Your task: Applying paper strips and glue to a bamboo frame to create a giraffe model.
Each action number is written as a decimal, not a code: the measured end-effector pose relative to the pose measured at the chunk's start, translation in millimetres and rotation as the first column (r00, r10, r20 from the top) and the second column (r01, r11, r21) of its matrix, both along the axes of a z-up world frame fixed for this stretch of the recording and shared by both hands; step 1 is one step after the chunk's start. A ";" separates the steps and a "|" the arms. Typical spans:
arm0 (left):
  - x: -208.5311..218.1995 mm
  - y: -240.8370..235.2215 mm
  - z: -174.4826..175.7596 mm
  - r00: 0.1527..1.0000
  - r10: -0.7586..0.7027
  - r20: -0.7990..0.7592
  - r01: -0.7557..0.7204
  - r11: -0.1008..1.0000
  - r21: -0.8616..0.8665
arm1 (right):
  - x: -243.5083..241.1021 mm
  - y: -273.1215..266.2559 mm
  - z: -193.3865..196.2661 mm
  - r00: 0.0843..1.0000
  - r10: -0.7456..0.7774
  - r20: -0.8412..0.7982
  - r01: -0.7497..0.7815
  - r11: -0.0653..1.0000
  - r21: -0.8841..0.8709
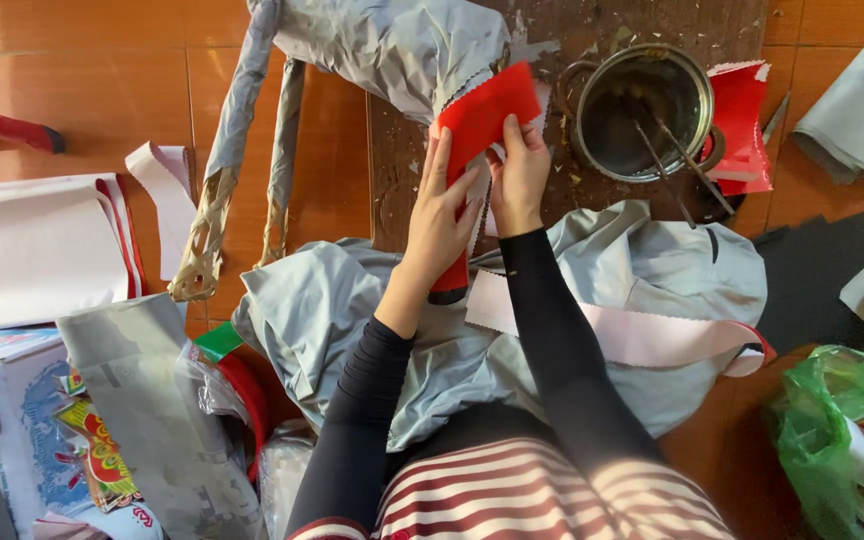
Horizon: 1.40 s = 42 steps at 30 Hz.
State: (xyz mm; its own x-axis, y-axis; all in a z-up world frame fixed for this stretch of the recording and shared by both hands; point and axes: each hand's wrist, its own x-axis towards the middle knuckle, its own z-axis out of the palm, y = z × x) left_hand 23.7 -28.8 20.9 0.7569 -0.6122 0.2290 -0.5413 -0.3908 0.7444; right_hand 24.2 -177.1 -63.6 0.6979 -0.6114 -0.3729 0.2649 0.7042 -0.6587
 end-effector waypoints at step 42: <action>-21.4 0.2 6.9 0.348 0.007 -0.938 -0.342 0.932 -0.120 | 32.1 -38.3 18.8 0.953 0.008 -0.302 -0.254 0.559 -0.789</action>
State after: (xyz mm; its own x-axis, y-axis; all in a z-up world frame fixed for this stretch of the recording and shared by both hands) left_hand 2.3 -28.5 27.8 0.6724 -0.4821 -0.5616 0.5953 -0.0987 0.7974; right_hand 56.3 -215.4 -44.8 0.7604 -0.6454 0.0726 -0.0335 -0.1506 -0.9880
